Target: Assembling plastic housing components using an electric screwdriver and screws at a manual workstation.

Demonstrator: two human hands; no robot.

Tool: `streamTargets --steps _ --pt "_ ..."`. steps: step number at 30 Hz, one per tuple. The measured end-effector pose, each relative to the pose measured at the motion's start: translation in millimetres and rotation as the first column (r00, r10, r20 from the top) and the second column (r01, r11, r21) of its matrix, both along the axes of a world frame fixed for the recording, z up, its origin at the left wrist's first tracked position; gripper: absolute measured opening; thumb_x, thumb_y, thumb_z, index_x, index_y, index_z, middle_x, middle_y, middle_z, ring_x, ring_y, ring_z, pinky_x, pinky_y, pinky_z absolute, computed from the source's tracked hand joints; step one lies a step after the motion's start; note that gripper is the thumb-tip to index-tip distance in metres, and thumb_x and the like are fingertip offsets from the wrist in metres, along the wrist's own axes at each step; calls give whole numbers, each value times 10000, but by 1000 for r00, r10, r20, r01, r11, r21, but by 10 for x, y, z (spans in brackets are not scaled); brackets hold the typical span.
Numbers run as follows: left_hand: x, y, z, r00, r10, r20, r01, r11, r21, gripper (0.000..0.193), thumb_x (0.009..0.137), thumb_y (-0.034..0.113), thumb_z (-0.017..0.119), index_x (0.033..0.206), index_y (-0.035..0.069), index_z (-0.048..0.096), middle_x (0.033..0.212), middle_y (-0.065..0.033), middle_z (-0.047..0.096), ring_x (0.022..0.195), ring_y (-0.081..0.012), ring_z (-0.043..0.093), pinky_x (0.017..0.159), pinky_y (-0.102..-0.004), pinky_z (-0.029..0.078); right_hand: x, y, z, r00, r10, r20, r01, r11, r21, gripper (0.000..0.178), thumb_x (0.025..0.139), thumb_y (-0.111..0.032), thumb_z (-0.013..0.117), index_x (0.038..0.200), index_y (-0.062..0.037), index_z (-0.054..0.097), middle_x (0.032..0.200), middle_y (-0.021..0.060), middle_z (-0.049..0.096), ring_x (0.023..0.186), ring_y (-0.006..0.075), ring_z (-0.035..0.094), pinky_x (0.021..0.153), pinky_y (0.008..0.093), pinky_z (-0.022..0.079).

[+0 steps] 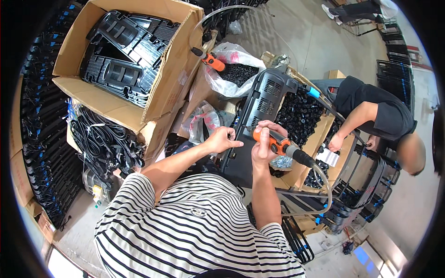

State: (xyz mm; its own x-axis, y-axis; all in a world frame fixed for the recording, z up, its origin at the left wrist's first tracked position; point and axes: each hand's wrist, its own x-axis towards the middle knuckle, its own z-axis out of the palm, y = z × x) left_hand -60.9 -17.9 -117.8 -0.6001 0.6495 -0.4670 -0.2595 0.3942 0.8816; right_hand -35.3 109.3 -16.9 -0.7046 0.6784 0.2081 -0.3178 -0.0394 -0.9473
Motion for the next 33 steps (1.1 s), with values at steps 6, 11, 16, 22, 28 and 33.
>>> streamTargets --steps 6,11,16,22,28,33 --pt "34 -61 39 996 47 81 -47 999 -3 353 803 295 767 681 24 575 589 -3 517 552 -89 450 526 -276 402 1 -55 5 993 80 83 -87 993 84 207 834 38 537 1033 5 489 900 187 614 703 185 572 702 324 508" --pt "47 -337 -117 553 126 823 -403 905 133 203 908 193 634 844 0 639 691 -31 586 571 -112 506 551 -265 434 -17 -87 -113 994 94 51 -100 987 125 207 831 33 558 1026 5 495 889 176 612 699 183 574 688 315 512" --pt "68 -569 -17 528 137 838 -473 867 156 178 955 103 531 1010 -29 637 821 -60 626 608 -115 541 600 -252 481 -8 -47 -187 992 125 1 -124 984 125 199 836 28 580 1017 4 501 889 175 612 699 180 578 668 309 516" --pt "151 -571 76 452 110 885 -566 802 189 175 950 116 566 1054 -9 630 877 -55 639 660 -90 547 641 -245 511 18 -87 -237 990 139 -24 -137 988 73 221 827 45 601 1009 4 482 899 170 631 706 164 591 647 282 514" --pt "229 -440 283 489 65 870 -560 788 256 177 939 122 596 1078 16 626 908 -52 653 726 -98 588 671 -241 522 262 -88 147 995 89 -51 -85 994 74 185 861 -17 582 1018 -6 486 903 181 621 709 191 578 662 317 511" --pt "426 -234 565 442 -82 893 -533 777 335 183 930 128 614 1079 23 627 930 -55 662 775 -107 618 719 -243 536 765 -118 760 987 33 -159 -34 999 0 185 889 -108 562 1022 -14 473 890 196 613 682 220 562 640 352 498"
